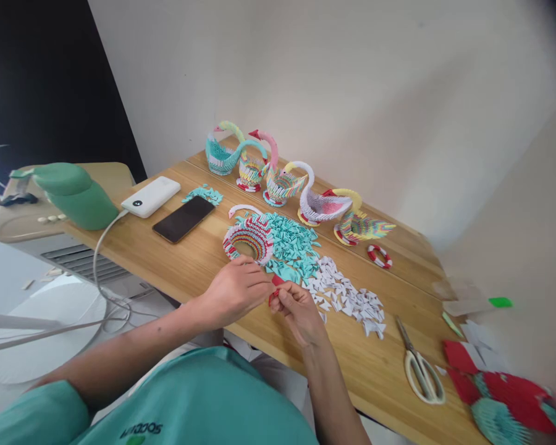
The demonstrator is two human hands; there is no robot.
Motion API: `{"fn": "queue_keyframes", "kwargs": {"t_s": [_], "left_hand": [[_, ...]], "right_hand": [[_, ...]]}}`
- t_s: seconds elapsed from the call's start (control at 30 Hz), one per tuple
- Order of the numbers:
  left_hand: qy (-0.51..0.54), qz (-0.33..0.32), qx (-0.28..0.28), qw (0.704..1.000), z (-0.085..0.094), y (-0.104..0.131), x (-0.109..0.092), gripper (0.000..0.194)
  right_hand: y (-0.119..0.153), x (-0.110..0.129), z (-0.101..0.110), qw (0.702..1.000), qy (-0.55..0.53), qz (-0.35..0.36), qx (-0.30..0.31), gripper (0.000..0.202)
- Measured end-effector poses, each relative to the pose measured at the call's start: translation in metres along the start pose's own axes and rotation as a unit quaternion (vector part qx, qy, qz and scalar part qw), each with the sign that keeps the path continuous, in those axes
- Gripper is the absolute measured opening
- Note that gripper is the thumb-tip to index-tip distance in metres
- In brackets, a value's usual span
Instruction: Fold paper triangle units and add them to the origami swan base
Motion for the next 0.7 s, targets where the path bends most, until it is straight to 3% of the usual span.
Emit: {"fn": "queue_keyframes", "kwargs": {"t_s": [0.23, 0.7], "left_hand": [[0.054, 0.033, -0.071, 0.995, 0.005, -0.003, -0.007, 0.009], [0.095, 0.067, -0.135, 0.984, -0.013, 0.000, -0.008, 0.007]], "right_hand": [[0.001, -0.003, -0.003, 0.992, -0.127, -0.015, 0.016, 0.023], [-0.006, -0.005, -0.009, 0.981, -0.194, -0.002, 0.018, 0.020]]}}
Point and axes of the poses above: each hand's wrist, its own y-axis away from the middle knuckle, its own z-axis out of the back of the hand, x = y × z, the point moved 3 cm from there along -y, towards the middle knuckle, and after that the axes turned 9 degrees about y, right-handed, at the moved point
